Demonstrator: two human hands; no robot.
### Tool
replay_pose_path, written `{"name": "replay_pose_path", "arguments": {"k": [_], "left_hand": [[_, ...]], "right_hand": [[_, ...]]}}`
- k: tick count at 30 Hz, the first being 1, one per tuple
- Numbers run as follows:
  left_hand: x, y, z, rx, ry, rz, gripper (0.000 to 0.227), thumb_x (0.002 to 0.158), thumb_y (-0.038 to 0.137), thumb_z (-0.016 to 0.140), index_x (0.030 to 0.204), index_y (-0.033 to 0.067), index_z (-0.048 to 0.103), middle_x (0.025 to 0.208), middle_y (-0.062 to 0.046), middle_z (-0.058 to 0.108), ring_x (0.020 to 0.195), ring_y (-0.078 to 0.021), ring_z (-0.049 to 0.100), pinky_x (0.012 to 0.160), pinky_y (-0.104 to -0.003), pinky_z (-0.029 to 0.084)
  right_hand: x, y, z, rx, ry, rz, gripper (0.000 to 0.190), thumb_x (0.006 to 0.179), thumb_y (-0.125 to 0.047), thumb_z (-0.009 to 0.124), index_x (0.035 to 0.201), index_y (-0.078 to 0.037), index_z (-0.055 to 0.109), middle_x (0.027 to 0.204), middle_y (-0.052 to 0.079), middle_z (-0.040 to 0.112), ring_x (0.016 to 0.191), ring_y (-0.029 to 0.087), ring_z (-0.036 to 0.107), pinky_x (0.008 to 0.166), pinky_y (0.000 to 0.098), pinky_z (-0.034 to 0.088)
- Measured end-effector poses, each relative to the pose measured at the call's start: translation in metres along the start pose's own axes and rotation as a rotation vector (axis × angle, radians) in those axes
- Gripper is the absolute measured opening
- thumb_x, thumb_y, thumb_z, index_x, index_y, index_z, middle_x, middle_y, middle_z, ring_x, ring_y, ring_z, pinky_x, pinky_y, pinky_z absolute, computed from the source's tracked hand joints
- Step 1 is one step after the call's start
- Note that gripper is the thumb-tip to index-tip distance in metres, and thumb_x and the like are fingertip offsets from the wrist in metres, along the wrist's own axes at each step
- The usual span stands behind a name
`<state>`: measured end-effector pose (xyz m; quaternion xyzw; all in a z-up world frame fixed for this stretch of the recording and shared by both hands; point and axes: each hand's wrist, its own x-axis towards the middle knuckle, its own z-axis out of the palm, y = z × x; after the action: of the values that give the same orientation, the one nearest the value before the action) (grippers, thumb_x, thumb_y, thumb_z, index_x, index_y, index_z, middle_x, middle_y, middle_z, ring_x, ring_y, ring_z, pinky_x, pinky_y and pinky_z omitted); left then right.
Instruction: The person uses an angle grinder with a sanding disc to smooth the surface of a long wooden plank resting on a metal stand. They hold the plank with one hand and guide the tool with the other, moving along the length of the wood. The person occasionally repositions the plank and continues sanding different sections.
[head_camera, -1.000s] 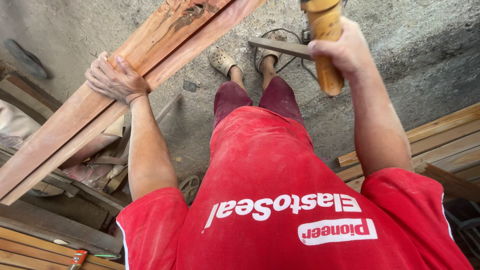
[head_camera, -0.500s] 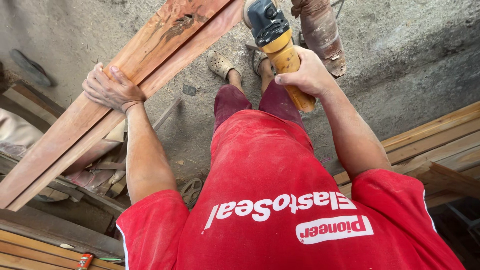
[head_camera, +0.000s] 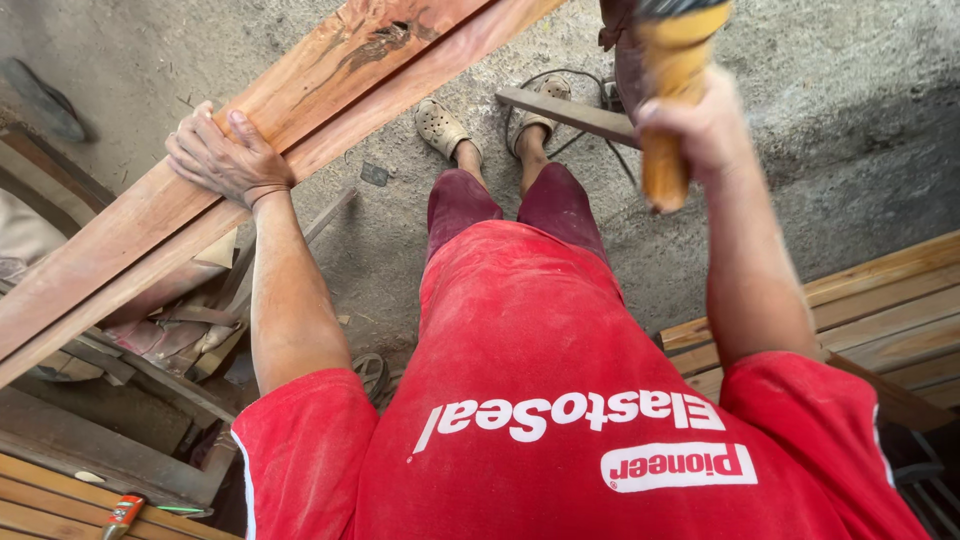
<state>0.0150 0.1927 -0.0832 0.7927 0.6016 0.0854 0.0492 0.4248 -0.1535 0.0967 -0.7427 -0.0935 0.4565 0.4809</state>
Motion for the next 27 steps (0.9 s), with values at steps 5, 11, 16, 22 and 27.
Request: {"name": "replay_pose_path", "arguments": {"k": [5, 11, 16, 22, 27], "left_hand": [[-0.006, -0.001, 0.0, 0.012, 0.024, 0.021, 0.046, 0.104, 0.052, 0.042, 0.125, 0.0159, 0.062, 0.125, -0.006, 0.059, 0.132, -0.0339, 0.043, 0.118, -0.059, 0.018], [-0.002, -0.001, 0.002, 0.007, 0.002, 0.001, 0.046, 0.104, 0.051, 0.041, 0.124, 0.0175, 0.063, 0.124, -0.006, 0.059, 0.132, -0.0333, 0.043, 0.118, -0.06, 0.018], [-0.006, -0.007, 0.002, 0.001, 0.033, 0.03, 0.047, 0.105, 0.053, 0.042, 0.126, 0.0159, 0.062, 0.126, -0.009, 0.058, 0.136, -0.0358, 0.04, 0.119, -0.059, 0.017], [-0.003, -0.009, 0.007, 0.019, -0.008, 0.004, 0.044, 0.103, 0.051, 0.045, 0.125, 0.0163, 0.061, 0.126, -0.01, 0.057, 0.136, -0.036, 0.04, 0.118, -0.063, 0.013], [-0.004, -0.025, 0.027, 0.118, 0.021, -0.016, 0.064, 0.105, 0.054, 0.048, 0.143, 0.0022, 0.053, 0.148, -0.024, 0.047, 0.141, -0.044, 0.033, 0.117, -0.063, 0.01]], "right_hand": [[-0.014, 0.014, 0.063, -0.208, -0.241, 0.118, 0.055, 0.069, -0.021, 0.084, 0.118, -0.005, 0.065, 0.104, 0.002, 0.07, 0.093, 0.015, 0.068, 0.089, 0.0327, 0.057], [-0.002, 0.0, 0.073, -0.372, -0.329, 0.107, 0.051, 0.069, -0.021, 0.084, 0.115, -0.006, 0.066, 0.102, 0.005, 0.072, 0.093, 0.016, 0.068, 0.089, 0.0353, 0.057], [0.002, -0.01, 0.029, -0.274, -0.152, 0.175, 0.056, 0.068, -0.025, 0.082, 0.118, -0.006, 0.065, 0.103, 0.006, 0.071, 0.09, 0.017, 0.069, 0.087, 0.0349, 0.06], [0.009, -0.007, -0.015, -0.117, -0.073, 0.053, 0.053, 0.077, -0.025, 0.083, 0.119, 0.001, 0.063, 0.098, 0.009, 0.07, 0.085, 0.018, 0.072, 0.082, 0.0359, 0.065], [-0.015, 0.014, 0.017, 0.099, -0.138, 0.053, 0.043, 0.081, -0.017, 0.078, 0.116, 0.003, 0.063, 0.091, 0.011, 0.068, 0.078, 0.023, 0.069, 0.074, 0.0372, 0.06]]}}
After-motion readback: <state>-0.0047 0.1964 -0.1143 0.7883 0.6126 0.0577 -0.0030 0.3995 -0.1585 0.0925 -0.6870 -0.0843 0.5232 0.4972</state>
